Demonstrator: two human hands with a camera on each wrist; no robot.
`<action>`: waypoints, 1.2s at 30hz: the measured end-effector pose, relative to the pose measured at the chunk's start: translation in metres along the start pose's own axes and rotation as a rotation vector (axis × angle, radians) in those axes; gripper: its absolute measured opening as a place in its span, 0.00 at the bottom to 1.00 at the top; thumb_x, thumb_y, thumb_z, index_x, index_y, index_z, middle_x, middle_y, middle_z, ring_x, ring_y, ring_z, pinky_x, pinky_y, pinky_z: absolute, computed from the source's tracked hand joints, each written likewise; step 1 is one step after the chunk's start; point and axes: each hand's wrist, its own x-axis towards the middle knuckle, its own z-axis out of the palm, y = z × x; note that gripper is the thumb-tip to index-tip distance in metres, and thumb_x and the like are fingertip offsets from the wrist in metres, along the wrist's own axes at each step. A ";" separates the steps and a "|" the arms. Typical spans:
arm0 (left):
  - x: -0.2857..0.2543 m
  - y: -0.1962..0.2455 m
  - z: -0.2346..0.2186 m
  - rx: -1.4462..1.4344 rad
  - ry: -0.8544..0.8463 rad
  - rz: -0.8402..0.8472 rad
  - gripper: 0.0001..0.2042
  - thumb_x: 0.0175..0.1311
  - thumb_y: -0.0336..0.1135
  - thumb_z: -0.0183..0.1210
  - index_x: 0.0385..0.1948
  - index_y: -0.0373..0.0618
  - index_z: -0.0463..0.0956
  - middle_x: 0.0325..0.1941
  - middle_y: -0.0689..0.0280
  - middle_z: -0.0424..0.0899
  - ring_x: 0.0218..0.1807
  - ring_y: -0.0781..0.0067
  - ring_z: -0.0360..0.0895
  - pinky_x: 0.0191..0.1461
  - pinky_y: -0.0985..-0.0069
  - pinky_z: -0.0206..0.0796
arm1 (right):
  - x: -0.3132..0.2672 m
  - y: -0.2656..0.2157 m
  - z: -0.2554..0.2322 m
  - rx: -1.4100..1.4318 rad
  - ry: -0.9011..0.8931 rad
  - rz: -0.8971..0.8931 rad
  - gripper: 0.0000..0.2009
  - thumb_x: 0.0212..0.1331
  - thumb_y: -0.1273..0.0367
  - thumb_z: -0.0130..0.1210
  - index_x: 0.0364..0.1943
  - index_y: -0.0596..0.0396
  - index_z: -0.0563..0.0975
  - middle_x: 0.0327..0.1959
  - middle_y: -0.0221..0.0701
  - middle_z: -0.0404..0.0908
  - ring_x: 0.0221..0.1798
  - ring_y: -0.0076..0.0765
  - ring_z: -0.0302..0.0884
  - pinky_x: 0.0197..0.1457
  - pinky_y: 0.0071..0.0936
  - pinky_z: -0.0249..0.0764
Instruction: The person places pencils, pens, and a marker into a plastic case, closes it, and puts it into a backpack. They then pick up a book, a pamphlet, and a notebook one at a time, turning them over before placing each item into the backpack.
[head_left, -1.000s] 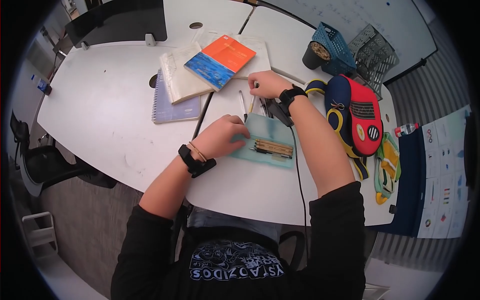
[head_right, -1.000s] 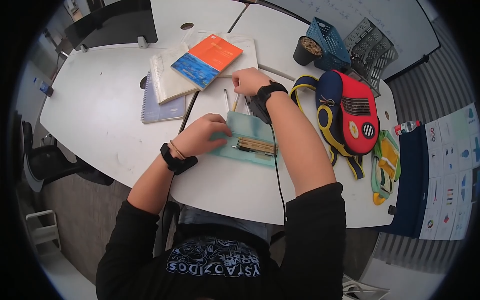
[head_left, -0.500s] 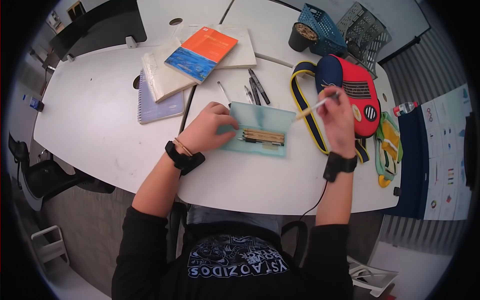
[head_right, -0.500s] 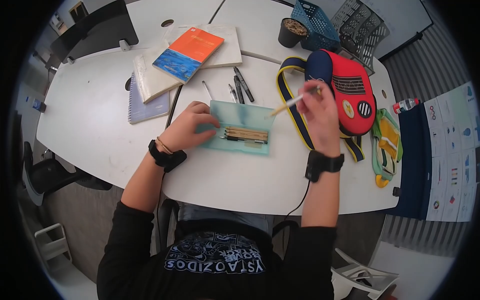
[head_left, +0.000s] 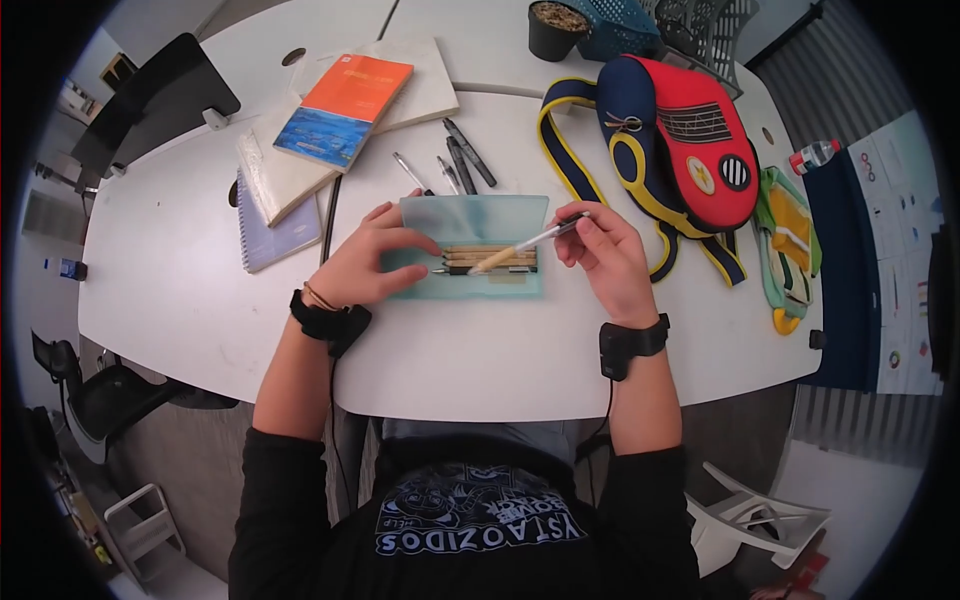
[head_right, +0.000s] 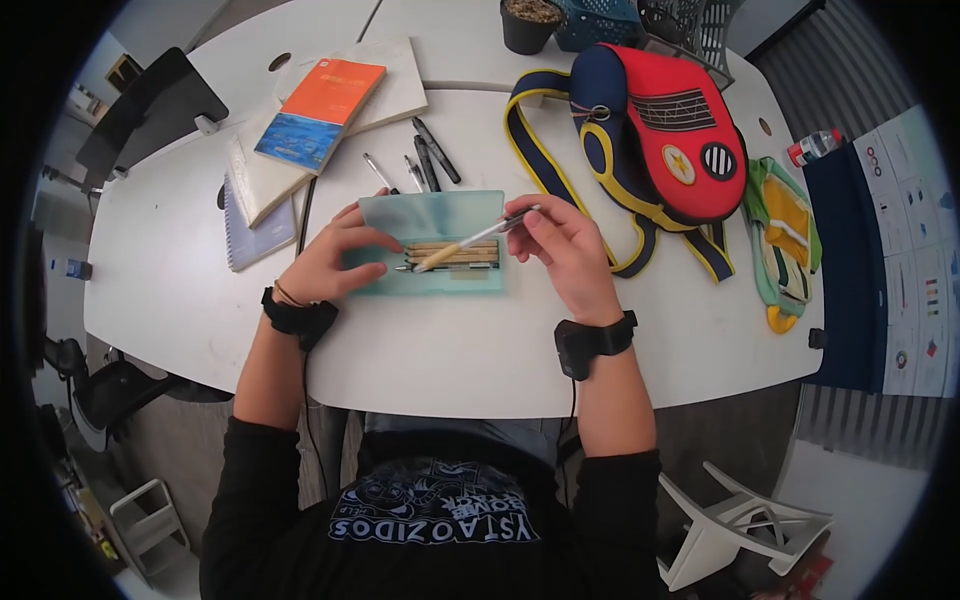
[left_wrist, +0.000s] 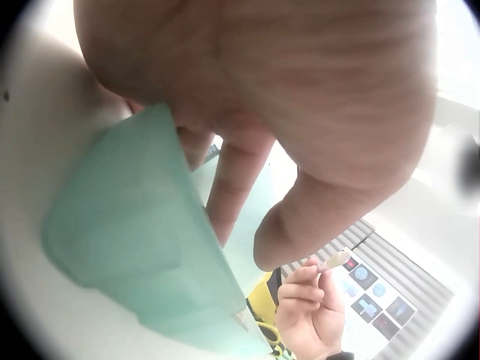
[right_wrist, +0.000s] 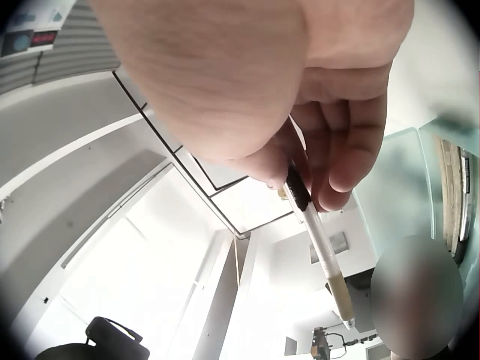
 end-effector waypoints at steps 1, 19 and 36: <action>0.001 0.000 0.000 -0.034 -0.015 -0.004 0.14 0.57 0.31 0.67 0.46 0.43 0.89 0.73 0.52 0.77 0.88 0.45 0.52 0.87 0.51 0.42 | -0.001 -0.001 0.002 -0.041 0.012 -0.006 0.13 0.80 0.66 0.55 0.55 0.63 0.82 0.41 0.30 0.85 0.41 0.25 0.81 0.48 0.23 0.75; -0.018 0.016 -0.012 -0.418 0.348 -0.149 0.17 0.86 0.39 0.48 0.50 0.34 0.84 0.33 0.70 0.82 0.35 0.80 0.77 0.38 0.80 0.64 | -0.009 -0.003 0.009 -0.175 -0.031 -0.049 0.13 0.72 0.75 0.61 0.56 0.68 0.84 0.40 0.34 0.85 0.41 0.28 0.81 0.47 0.26 0.77; -0.010 0.022 0.008 -0.568 0.208 -0.211 0.08 0.75 0.27 0.63 0.49 0.33 0.85 0.37 0.64 0.91 0.38 0.79 0.86 0.47 0.80 0.78 | -0.005 0.008 0.014 -0.162 -0.078 -0.026 0.07 0.73 0.77 0.59 0.51 0.62 0.81 0.45 0.33 0.85 0.44 0.26 0.85 0.50 0.25 0.81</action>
